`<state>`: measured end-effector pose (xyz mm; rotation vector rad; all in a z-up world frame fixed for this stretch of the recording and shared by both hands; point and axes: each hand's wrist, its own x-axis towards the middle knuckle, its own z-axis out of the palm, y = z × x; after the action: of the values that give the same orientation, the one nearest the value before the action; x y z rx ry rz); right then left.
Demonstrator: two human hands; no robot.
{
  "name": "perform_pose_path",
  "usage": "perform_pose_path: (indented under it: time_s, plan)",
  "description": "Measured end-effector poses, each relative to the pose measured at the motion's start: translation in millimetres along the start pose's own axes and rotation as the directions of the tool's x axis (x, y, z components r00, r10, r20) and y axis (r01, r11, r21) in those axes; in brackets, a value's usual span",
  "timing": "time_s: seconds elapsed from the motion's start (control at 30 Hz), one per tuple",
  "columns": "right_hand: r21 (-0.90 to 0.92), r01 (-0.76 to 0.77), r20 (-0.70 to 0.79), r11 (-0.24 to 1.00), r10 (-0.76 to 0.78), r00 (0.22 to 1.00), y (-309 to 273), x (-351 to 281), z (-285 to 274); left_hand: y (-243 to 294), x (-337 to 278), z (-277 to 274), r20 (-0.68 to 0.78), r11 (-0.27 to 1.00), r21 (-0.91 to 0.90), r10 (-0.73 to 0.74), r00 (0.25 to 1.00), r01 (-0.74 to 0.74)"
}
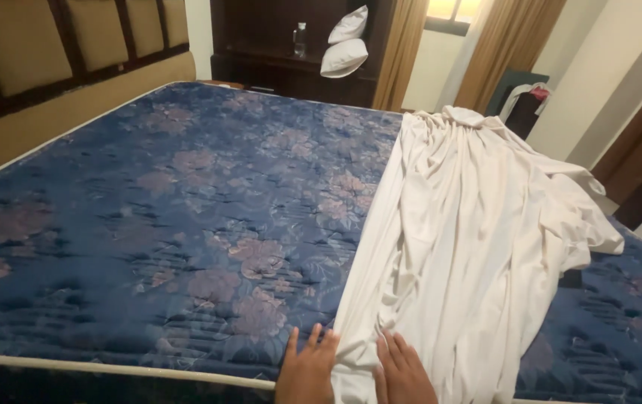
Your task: The person picks up a white bed sheet from the floor and moves it to a bed with a blue patterned mattress. They then proceed to fold the sheet by hand, smoothing out the fabric and aligning the edges to create a neat rectangular shape on the bed.
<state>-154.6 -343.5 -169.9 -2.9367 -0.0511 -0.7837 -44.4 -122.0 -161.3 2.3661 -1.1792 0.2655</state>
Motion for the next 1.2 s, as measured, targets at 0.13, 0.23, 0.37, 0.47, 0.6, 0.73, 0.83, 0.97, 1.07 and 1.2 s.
perform_pose_path:
  time_s: [0.13,0.23,0.37,0.47,0.6,0.73,0.83,0.97,1.07,1.2]
  plan:
    - [-0.033,-0.019,-0.017,0.999,0.019,1.0,11,-19,9,-4,-12,26,-0.103,0.998,0.026,0.061,0.993,-0.058]
    - [0.049,-0.039,-0.06,0.998,0.041,0.997,14,-10,5,10,0,-6,-0.004,1.0,-0.004,-0.008,1.0,0.008]
    - [0.333,-0.323,-0.025,0.886,0.351,0.936,-31,46,-75,38,18,-72,0.047,0.991,-0.086,-0.098,0.994,0.102]
    - [0.325,-0.341,-0.107,0.882,0.393,0.913,-56,93,-113,31,45,-75,-0.051,0.988,-0.105,-0.121,0.991,0.115]
    - [0.307,-0.281,-0.105,0.909,0.326,0.94,-32,130,-54,4,94,-50,-0.088,0.99,-0.088,-0.121,0.989,0.113]
    - [0.108,-0.284,0.018,0.953,0.284,0.959,-27,141,4,-25,133,-18,-0.074,0.973,-0.158,-0.182,0.981,0.169]
    - [-0.008,-0.289,0.019,0.957,0.289,0.957,-40,139,10,-33,155,-12,-0.007,0.963,-0.201,-0.182,0.983,0.177]
    - [0.048,-0.297,-0.05,0.953,0.3,0.953,-44,138,10,-40,194,-6,0.128,0.983,-0.132,-0.114,0.985,0.131]
    - [0.022,-0.275,-0.038,0.961,0.276,0.96,-35,134,26,-40,210,-7,0.277,0.992,0.022,-0.125,0.953,0.124]
    - [0.025,-0.318,0.03,0.948,0.318,0.948,-37,137,23,-45,205,16,0.234,0.992,0.116,-0.078,0.969,0.052]
